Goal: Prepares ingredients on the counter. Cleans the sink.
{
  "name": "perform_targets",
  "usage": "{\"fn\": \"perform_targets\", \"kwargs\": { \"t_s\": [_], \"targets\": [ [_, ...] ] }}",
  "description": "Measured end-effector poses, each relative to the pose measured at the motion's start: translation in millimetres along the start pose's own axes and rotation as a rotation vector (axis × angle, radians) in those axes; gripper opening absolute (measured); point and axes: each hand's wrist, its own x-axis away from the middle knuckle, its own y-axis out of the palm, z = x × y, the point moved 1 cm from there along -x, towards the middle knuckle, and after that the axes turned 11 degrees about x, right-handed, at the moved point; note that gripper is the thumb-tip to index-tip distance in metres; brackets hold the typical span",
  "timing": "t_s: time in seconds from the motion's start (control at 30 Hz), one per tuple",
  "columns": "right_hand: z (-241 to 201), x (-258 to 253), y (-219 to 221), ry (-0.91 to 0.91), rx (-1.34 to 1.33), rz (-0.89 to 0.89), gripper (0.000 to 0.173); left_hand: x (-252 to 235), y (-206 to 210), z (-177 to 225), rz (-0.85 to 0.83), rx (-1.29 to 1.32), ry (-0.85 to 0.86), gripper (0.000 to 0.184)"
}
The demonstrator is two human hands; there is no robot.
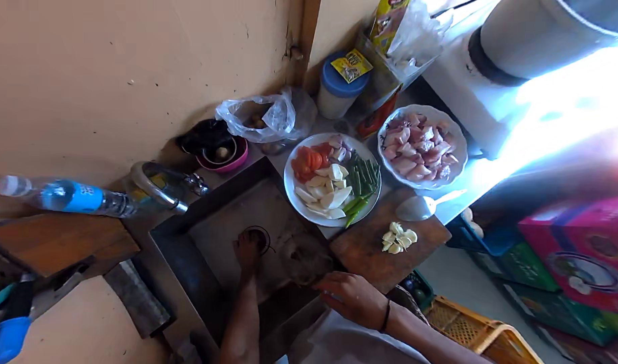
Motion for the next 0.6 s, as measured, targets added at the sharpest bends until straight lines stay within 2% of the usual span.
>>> {"fn": "perform_targets", "kwargs": {
  "t_s": [0.17, 0.27, 0.37, 0.5, 0.6],
  "targets": [
    [-3, -18, 7, 0.040, 0.028, -0.147, 0.032, 5, 10, -7, 0.019, 0.108, -0.045, 0.032],
    [-7, -30, 8, 0.051, 0.007, -0.197, 0.034, 15, 8, 11, 0.120, 0.349, -0.068, 0.035],
    [-13, -41, 8, 0.053, 0.023, -0.247, 0.034, 22, -6, 41, -0.018, 0.536, 0.037, 0.034],
    [-21, -50, 5, 0.060, 0.068, -0.317, 0.035, 12, -10, 67, -0.159, 0.493, 0.234, 0.037],
    [-26, -54, 6, 0.047, 0.112, -0.327, 0.035, 4, -20, 73, -0.256, 0.432, 0.271, 0.042]
  ]
}}
